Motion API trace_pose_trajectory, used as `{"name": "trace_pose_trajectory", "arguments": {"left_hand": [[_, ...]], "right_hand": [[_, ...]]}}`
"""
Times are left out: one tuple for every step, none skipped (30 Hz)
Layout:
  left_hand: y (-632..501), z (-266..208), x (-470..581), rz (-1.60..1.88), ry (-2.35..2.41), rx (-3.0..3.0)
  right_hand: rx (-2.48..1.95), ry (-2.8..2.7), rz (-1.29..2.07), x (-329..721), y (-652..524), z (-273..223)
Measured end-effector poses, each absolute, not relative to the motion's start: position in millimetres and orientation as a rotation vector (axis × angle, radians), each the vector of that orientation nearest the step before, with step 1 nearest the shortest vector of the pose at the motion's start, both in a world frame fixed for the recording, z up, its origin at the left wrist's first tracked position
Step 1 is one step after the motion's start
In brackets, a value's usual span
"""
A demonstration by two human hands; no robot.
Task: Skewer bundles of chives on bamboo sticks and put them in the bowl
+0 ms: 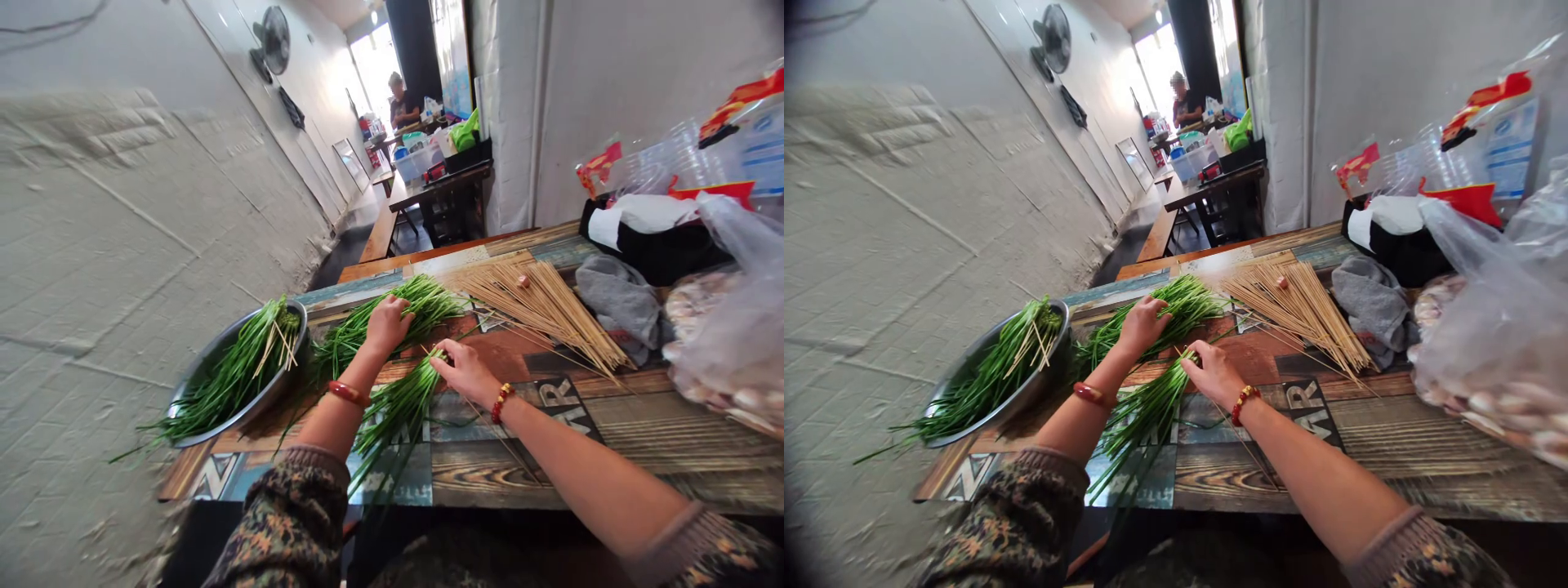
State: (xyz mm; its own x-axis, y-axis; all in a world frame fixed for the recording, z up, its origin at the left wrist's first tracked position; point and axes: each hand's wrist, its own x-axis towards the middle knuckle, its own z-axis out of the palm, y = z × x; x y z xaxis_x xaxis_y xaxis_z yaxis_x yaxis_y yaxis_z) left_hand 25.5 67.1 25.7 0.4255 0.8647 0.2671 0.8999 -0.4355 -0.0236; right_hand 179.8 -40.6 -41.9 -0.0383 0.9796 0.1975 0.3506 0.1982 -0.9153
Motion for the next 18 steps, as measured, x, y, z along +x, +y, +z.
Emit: {"name": "trace_pose_trajectory", "arguments": {"left_hand": [[66,23,30,-0.318,-1.553,-2.525],[66,22,34,-0.312,-1.544,-2.531],[65,21,36,-0.306,-1.54,-2.531],[65,20,38,-0.301,-1.541,-2.526],[66,19,38,-0.297,-1.544,-2.521],[65,19,38,-0.293,-1.548,-2.516],[65,19,37,-0.289,-1.551,-2.513],[64,19,35,-0.283,-1.554,-2.514],[63,19,32,-0.278,-1.558,-2.517],[61,20,28,-0.273,-1.563,-2.522],[58,21,23,-0.268,-1.567,-2.528],[55,22,17,-0.266,-1.571,-2.532],[52,23,10,-0.272,-1.578,-2.534],[49,23,3,-0.288,-1.588,-2.532],[46,22,-4,-0.323,-1.606,-2.528],[43,20,-10,-0.382,-1.635,-2.528],[40,17,-16,-0.456,-1.675,-2.546],[38,13,-20,-0.537,-1.725,-2.577]], "right_hand": [[-1.305,-1.559,0.866,180,-41,-42],[-1.303,-1.561,0.866,180,-41,-43],[-1.3,-1.563,0.866,180,-41,-42],[-1.297,-1.563,0.863,180,-41,-42],[-1.294,-1.563,0.861,180,-41,-42],[-1.292,-1.561,0.858,180,-41,-41],[-1.289,-1.559,0.857,180,-42,-41],[-1.287,-1.555,0.858,180,-42,-40],[-1.285,-1.551,0.86,179,-42,-40],[-1.283,-1.547,0.863,179,-42,-40],[-1.283,-1.543,0.864,179,-42,-39],[-1.284,-1.539,0.864,180,-42,-39],[-1.286,-1.537,0.862,180,-42,-39],[-1.287,-1.537,0.861,180,-42,-38],[-1.288,-1.539,0.861,180,-42,-38],[-1.289,-1.542,0.862,180,-42,-37],[-1.289,-1.544,0.865,181,-43,-37],[-1.289,-1.545,0.871,181,-43,-36]]}}
